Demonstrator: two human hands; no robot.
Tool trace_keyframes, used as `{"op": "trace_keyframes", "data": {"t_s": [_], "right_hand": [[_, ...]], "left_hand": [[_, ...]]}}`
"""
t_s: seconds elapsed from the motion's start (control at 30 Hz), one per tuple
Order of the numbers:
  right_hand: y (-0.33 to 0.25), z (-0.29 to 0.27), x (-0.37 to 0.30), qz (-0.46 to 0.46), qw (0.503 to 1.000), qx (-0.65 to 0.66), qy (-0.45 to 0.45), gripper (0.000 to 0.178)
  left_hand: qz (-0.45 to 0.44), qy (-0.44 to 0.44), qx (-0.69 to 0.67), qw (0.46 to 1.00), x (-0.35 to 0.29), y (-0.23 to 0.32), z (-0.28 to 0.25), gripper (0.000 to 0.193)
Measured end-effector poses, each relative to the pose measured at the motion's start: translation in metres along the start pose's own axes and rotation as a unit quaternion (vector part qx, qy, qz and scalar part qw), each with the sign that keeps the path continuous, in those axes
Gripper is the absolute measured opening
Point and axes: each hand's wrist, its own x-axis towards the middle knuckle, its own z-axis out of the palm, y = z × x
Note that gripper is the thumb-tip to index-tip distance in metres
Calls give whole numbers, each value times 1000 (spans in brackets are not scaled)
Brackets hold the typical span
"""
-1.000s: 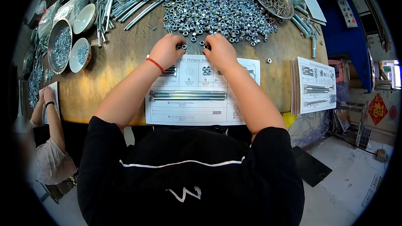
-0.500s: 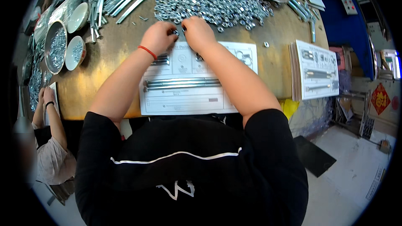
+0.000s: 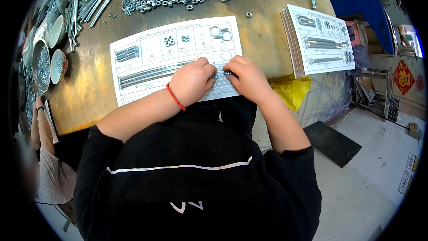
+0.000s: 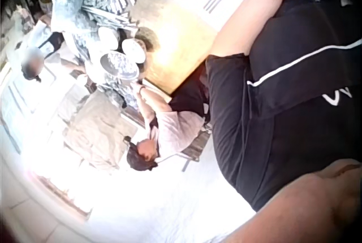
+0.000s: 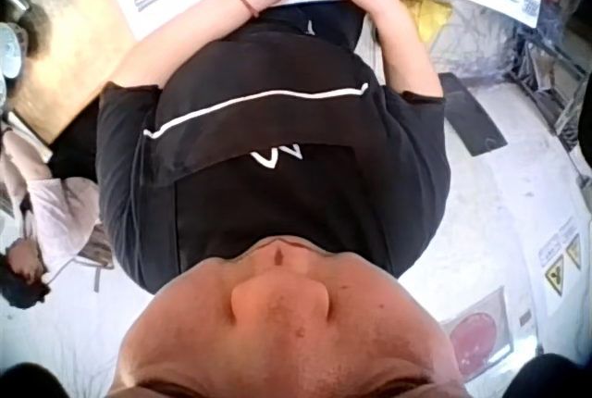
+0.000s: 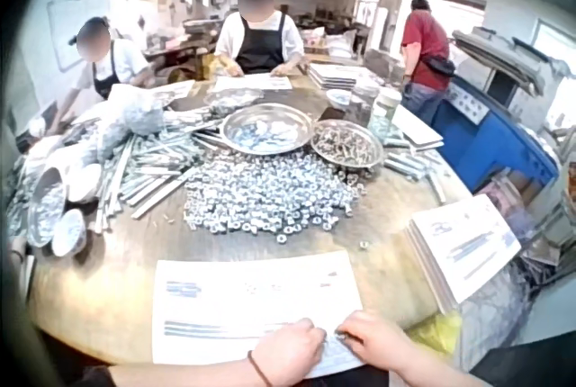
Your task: The person sorts various metal fasteners, including nuts, bolts, and washers, from a large pile on a table. They pick up individual items and place them onto a printed instruction sheet that displays diagrams of the required parts. The person repeatedly picks, places, and adjusts the hardware to match the layout on the paper.
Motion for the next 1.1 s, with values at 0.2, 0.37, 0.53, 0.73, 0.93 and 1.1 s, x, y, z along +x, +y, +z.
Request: {"op": "trace_keyframes", "data": {"t_s": [0.2,0.37,0.53,0.73,0.93,1.1], "right_hand": [[3,10,-4,-33,999,28,24,30],[3,-19,9,36,994,79,67,31],[34,-36,106,103,987,-28,124,33],[58,4,187,111,969,-106,192,27],[66,-3,172,95,984,28,146,16],[76,-6,179,73,988,-19,136,19]], "left_hand": [[-15,10,3,1000,-1,6,11,23],[-91,60,-20,994,9,-8,-38,40],[-149,145,55,977,92,-71,-59,45],[-194,124,82,970,136,-70,-55,21],[-128,64,102,984,123,-78,-54,20],[-123,97,-3,988,116,-96,-55,20]]}}
